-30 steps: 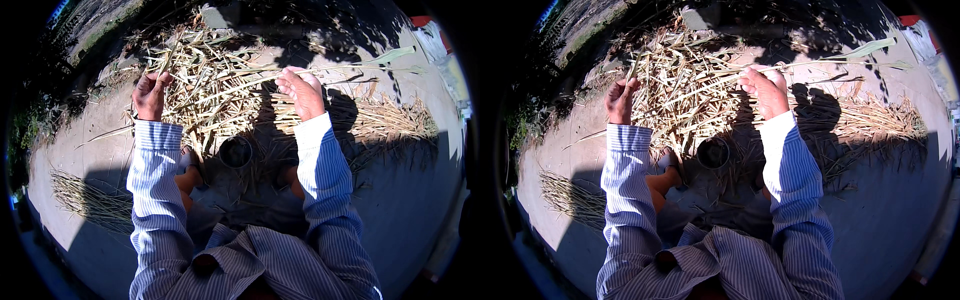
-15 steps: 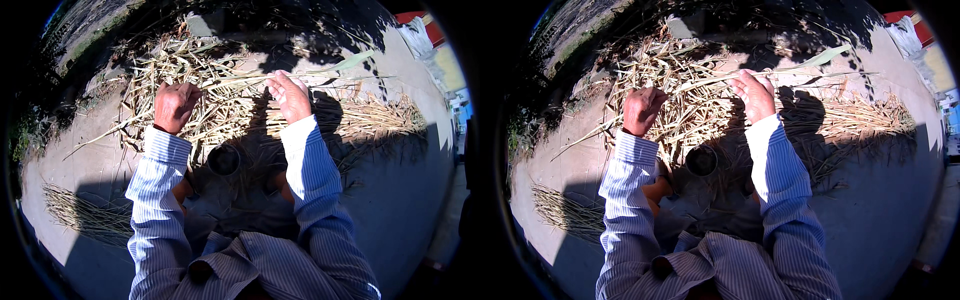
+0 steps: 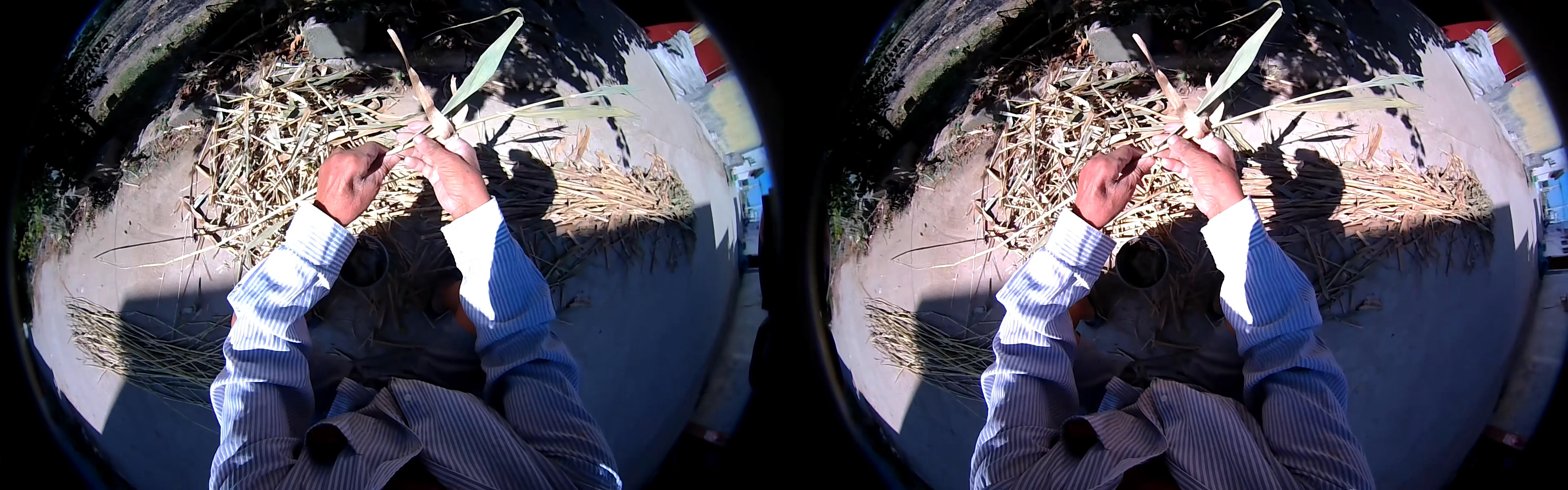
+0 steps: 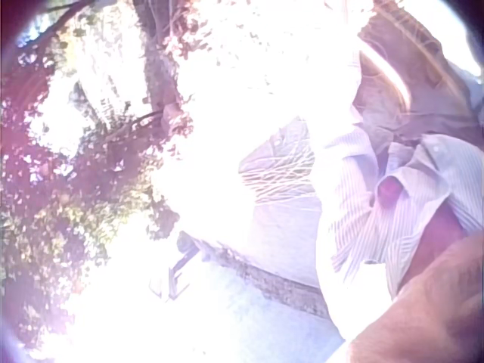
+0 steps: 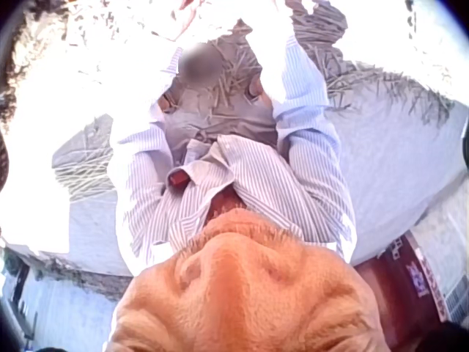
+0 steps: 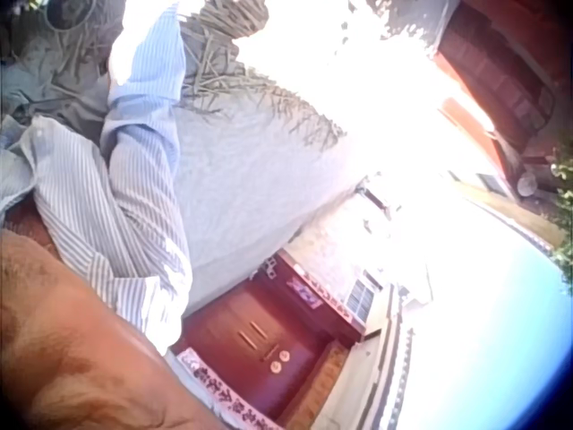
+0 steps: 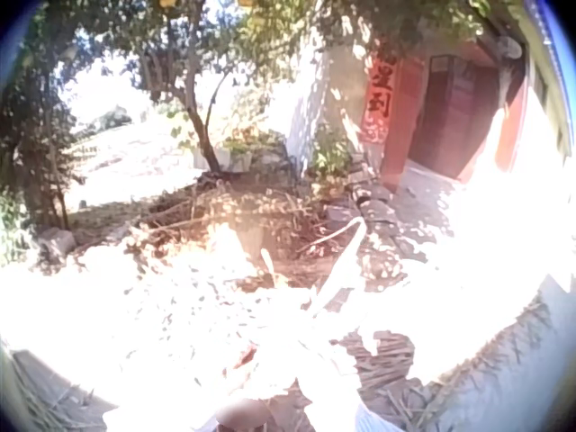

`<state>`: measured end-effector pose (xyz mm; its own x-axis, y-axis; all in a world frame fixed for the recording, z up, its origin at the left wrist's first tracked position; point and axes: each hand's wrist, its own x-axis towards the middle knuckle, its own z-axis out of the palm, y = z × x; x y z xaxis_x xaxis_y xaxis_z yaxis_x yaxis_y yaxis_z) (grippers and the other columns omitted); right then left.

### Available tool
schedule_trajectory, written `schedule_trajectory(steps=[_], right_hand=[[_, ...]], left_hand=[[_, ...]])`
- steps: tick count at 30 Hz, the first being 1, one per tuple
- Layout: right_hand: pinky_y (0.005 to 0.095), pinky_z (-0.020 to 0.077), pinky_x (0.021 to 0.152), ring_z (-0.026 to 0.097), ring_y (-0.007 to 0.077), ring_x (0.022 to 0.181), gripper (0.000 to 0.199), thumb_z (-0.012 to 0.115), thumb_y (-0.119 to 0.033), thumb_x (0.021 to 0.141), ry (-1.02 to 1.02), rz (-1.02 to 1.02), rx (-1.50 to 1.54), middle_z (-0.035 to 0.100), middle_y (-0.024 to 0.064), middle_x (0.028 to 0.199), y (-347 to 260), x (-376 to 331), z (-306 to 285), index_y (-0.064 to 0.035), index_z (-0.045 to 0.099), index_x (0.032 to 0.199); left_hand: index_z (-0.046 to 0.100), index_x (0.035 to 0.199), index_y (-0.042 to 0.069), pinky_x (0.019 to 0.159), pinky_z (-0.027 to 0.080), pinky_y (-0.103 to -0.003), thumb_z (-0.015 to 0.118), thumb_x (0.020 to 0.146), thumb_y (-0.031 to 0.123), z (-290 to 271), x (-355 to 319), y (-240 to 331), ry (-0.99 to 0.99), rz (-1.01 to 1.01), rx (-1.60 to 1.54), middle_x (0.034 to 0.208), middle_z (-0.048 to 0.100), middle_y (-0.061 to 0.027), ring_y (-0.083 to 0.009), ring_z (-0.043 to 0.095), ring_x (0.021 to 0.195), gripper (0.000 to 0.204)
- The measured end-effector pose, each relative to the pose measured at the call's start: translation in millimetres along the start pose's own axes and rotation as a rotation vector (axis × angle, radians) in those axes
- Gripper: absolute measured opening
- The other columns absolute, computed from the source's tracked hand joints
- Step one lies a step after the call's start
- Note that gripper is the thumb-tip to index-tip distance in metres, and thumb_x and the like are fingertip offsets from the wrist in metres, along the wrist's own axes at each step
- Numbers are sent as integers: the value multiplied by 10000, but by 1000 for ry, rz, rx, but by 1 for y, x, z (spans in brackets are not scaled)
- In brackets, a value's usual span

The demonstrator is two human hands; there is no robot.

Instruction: The person sits on the ground and repeatedly picks up dried plant stalks, strips off leaves or sheaths by hand, and discards the stripped pieces. The person handles the stalks one at a time, separating usable parts from waste.

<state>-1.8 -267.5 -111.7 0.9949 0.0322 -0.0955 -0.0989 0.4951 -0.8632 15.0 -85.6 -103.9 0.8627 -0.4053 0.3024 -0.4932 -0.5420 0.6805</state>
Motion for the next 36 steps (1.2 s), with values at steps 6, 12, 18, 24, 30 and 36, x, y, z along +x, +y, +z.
schedule_trajectory(steps=[6,12,18,24,30,36], right_hand=[[246,478,679,643,160,816,362,627,-162,882,60,2,-275,622,71,972,-1,-4,6,36,542,1173],[283,491,765,656,209,871,366,631,-241,876,58,59,-277,652,155,992,-3,-8,1,21,536,1114],[300,501,768,649,216,881,261,624,-194,890,128,8,-224,649,139,958,-13,-2,-13,-14,553,1066],[300,503,782,649,221,890,276,627,-194,894,115,-3,-223,635,148,973,-13,-1,-7,5,547,1068],[293,498,790,651,224,903,274,633,-206,891,68,-28,-265,642,137,972,-17,-4,-7,-7,555,1064],[293,517,763,664,225,881,279,636,-201,890,114,-39,-223,651,131,980,-16,1,-28,-10,558,1077]], left_hand=[[638,877,-37,596,518,-251,654,886,132,21,-1,-27,-134,-352,-802,763,662,-70,-118,614,658,170],[626,874,-13,663,466,-218,665,889,169,2,9,-46,45,-336,-705,797,654,-31,-77,570,713,187],[632,926,-43,683,493,-268,759,795,231,-16,-3,-73,-290,-169,-483,795,642,-48,-109,592,746,329],[648,890,-34,657,498,-230,715,832,105,-17,-13,-82,-292,-222,-611,765,655,-26,-80,606,726,165],[659,888,-29,685,524,-247,716,827,106,-28,-8,-78,-25,-517,-933,788,690,-93,-140,648,704,159],[668,873,42,533,417,-175,704,851,172,-79,-8,-132,337,-633,-897,739,670,-18,-54,548,599,136]])
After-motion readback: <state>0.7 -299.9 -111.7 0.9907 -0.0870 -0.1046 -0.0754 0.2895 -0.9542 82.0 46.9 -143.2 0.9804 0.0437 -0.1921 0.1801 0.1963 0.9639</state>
